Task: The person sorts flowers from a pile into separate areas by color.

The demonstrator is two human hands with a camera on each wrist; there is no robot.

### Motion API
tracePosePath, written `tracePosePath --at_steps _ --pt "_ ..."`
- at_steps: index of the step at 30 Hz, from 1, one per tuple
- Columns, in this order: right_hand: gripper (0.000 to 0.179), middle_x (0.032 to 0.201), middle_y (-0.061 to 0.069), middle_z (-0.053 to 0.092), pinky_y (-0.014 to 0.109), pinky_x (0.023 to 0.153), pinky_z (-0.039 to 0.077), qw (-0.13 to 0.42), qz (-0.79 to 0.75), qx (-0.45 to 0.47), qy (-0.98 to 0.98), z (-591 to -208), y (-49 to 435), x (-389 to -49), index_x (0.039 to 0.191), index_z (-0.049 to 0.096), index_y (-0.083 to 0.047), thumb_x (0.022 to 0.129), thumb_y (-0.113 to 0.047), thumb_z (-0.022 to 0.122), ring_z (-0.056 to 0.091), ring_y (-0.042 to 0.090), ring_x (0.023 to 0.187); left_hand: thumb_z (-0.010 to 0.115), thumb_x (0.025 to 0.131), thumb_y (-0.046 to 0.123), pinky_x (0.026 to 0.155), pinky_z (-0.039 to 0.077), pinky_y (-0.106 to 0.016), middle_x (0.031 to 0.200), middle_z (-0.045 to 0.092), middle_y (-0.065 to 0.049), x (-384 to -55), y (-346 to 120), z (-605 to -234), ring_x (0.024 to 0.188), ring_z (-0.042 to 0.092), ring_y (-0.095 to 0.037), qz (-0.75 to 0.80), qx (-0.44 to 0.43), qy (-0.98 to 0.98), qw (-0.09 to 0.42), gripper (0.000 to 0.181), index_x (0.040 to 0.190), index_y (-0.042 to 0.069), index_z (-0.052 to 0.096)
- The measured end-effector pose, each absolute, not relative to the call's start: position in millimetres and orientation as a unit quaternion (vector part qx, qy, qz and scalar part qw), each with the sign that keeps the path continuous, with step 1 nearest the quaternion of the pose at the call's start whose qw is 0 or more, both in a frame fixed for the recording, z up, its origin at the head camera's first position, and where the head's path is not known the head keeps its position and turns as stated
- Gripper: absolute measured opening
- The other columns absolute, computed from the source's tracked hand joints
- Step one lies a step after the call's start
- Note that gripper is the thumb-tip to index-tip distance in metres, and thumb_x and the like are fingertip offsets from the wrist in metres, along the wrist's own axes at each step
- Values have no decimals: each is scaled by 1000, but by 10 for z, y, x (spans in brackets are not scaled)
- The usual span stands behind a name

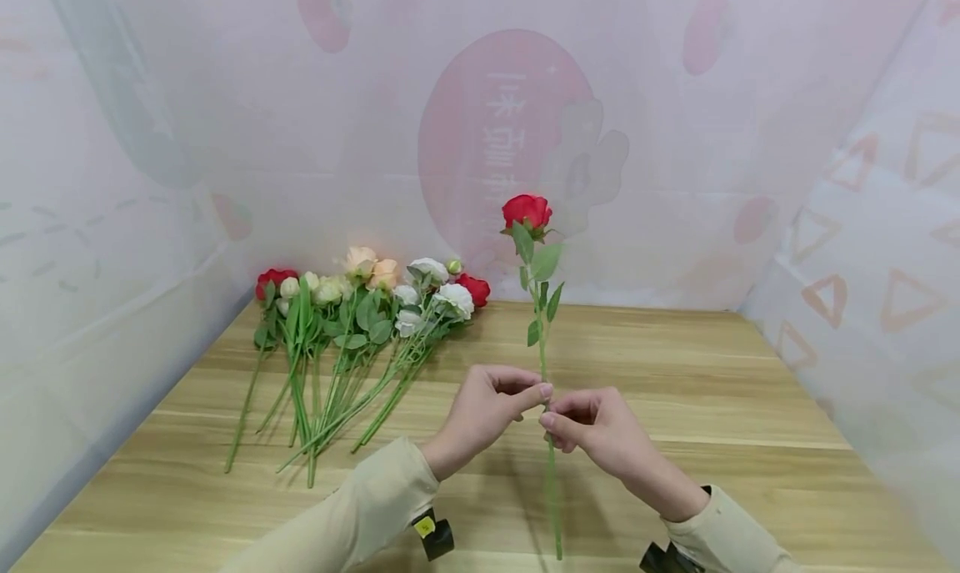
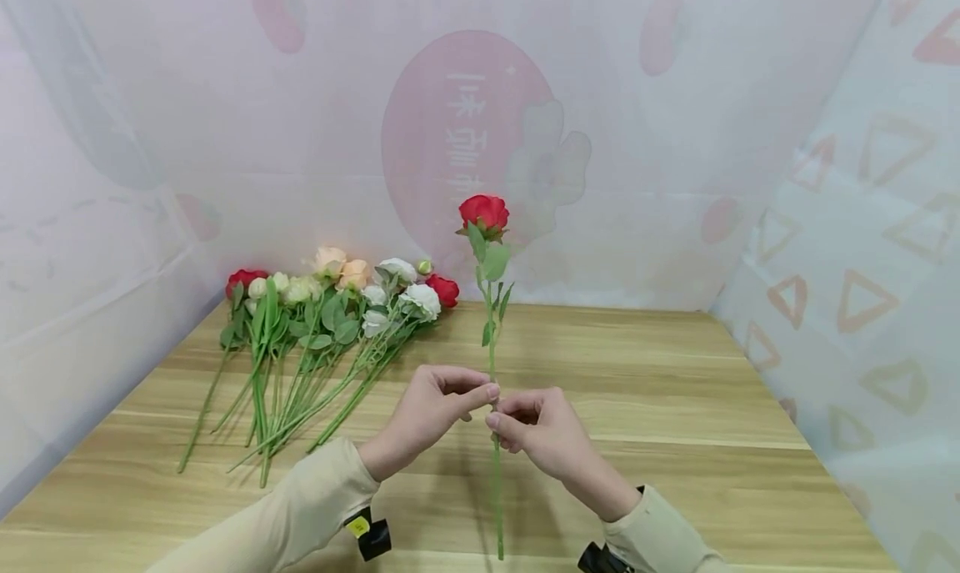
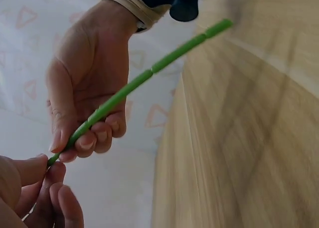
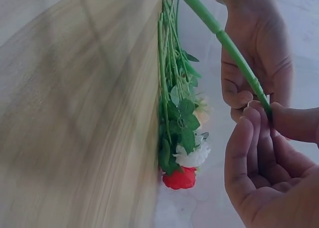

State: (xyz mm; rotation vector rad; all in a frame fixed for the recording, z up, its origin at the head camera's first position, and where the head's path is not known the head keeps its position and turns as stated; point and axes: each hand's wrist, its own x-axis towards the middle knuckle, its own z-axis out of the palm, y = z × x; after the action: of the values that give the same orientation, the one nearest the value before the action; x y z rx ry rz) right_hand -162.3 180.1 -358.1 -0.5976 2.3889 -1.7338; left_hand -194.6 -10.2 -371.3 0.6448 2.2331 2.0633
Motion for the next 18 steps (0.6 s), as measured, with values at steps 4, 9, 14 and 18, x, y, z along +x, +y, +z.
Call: tracePosePath --at_steps 4,9,14,18 --pt "13 72 9 63 29 59 50 49 -547 -198 812 -3601 1892 -1618 89 71 0 94 -12 68 55 16 62 73 91 28 66 54 -31 94 72 7 -1955 -155 -3720 82 65 -12 602 244 760 -4 18 102 14 77" --pt "14 73 9 63 31 58 51 36 -520 -176 835 -3616 2111 -1638 91 71 1 95 -11 67 55 16 62 71 93 26 71 54 -28 95 70 11 -1981 -288 -3734 86 64 -7 514 291 806 -41 23 112 14 72" --pt "13 74 9 64 31 56 51 6 -491 -138 860 -3606 2381 -1667 93 71 4 94 -9 68 56 16 62 72 92 23 71 54 -28 99 69 9 -2001 -446 -3750 88 62 -7 472 302 826 -66 27 116 12 70" --pt "14 75 9 66 31 55 52 -14 -471 -111 875 -3575 2579 -1685 96 71 6 94 -8 68 58 17 63 73 92 22 72 54 -32 99 70 6 -2012 -543 -3763 89 62 -9 458 292 836 -82 28 117 11 70"
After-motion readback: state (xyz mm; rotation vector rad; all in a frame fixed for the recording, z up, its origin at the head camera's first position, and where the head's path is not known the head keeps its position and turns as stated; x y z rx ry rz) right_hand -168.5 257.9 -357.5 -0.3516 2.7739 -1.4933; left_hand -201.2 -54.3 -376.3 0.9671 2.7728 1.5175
